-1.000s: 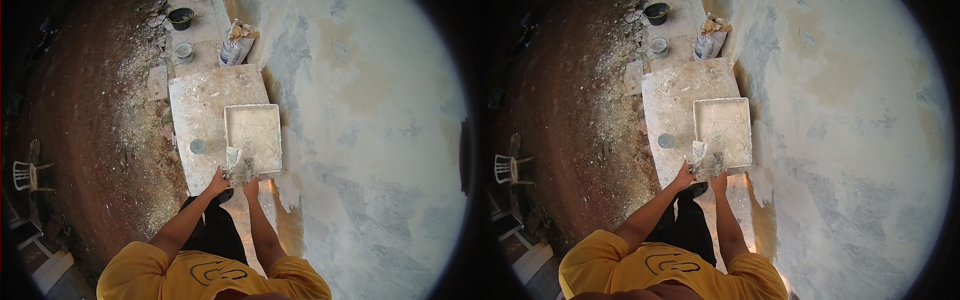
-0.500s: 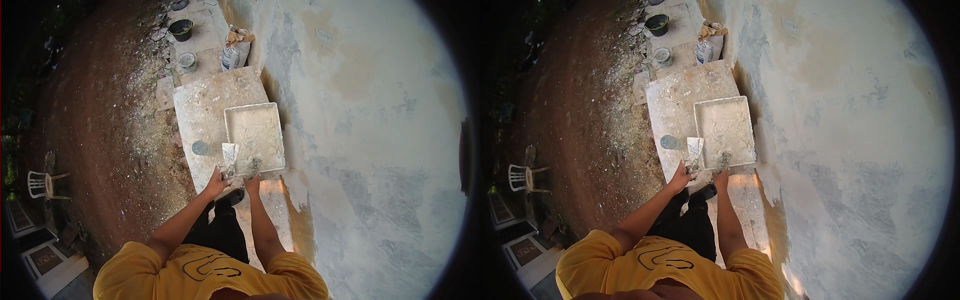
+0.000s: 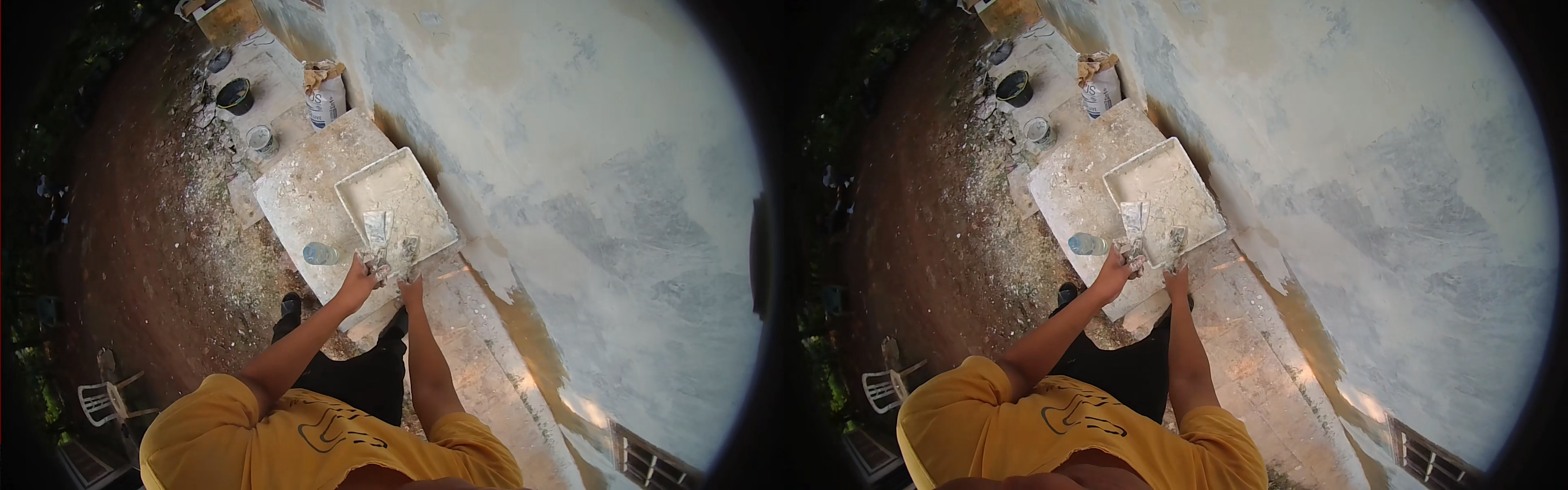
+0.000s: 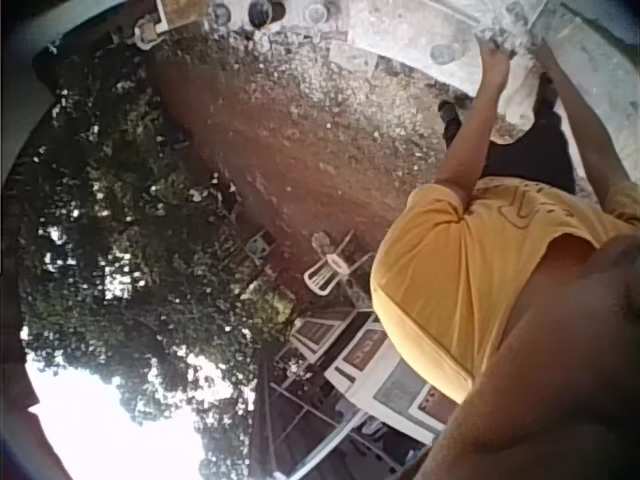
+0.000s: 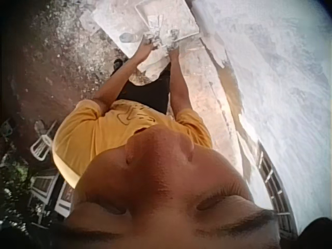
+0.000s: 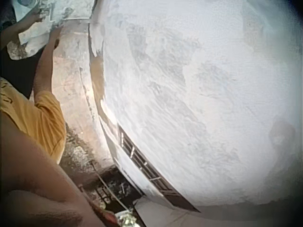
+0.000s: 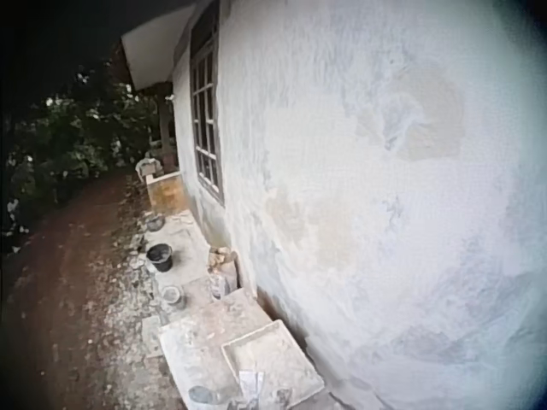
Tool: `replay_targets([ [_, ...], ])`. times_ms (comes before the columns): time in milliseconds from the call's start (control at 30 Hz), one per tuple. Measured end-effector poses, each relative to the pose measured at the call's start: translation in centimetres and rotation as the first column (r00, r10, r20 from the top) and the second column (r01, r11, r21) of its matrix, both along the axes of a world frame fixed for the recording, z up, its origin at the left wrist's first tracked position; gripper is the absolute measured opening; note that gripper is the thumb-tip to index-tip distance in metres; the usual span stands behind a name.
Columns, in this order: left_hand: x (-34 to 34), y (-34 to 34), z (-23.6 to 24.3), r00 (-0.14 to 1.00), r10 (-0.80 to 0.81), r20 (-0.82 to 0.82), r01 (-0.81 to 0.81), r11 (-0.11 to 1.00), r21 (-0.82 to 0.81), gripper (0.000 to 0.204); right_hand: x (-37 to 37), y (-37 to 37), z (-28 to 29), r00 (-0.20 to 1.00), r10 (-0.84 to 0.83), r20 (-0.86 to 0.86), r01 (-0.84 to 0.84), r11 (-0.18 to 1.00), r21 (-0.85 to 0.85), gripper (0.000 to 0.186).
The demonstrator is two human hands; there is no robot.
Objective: The person applies plaster to an exterior wall using a trowel and a putty knife.
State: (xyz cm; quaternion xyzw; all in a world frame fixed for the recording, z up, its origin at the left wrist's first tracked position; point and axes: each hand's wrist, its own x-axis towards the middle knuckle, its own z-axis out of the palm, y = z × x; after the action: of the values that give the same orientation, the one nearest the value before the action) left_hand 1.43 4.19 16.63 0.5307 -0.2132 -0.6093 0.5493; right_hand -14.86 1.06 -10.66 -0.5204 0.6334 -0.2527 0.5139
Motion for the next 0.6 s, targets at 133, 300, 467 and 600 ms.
replay_targets([
  [133,4.1,-0.7,3.3,0.988,-0.145,-0.058,0.14,0.987,-0.076,0.028,-0.1,1.6,0.6,0.975,-0.207,0.082,0.205,0.978,0.033,0.079],
  [300,14.9,2.9,4.3,0.926,-0.379,0.0,0.371,0.906,-0.204,0.028,4.0,6.5,8.5,0.872,-0.49,0.01,0.456,0.803,-0.385,0.062],
  [467,24.8,8.5,3.8,0.905,-0.425,0.011,0.418,0.884,-0.211,0.035,13.9,18.9,17.9,0.589,-0.799,0.123,0.709,0.437,-0.553,0.04],
  [600,27.5,14.2,4.0,0.841,-0.537,-0.067,0.519,0.835,-0.18,0.043,20.9,25.1,24.5,0.733,-0.657,0.179,0.648,0.593,-0.477,0.033],
])
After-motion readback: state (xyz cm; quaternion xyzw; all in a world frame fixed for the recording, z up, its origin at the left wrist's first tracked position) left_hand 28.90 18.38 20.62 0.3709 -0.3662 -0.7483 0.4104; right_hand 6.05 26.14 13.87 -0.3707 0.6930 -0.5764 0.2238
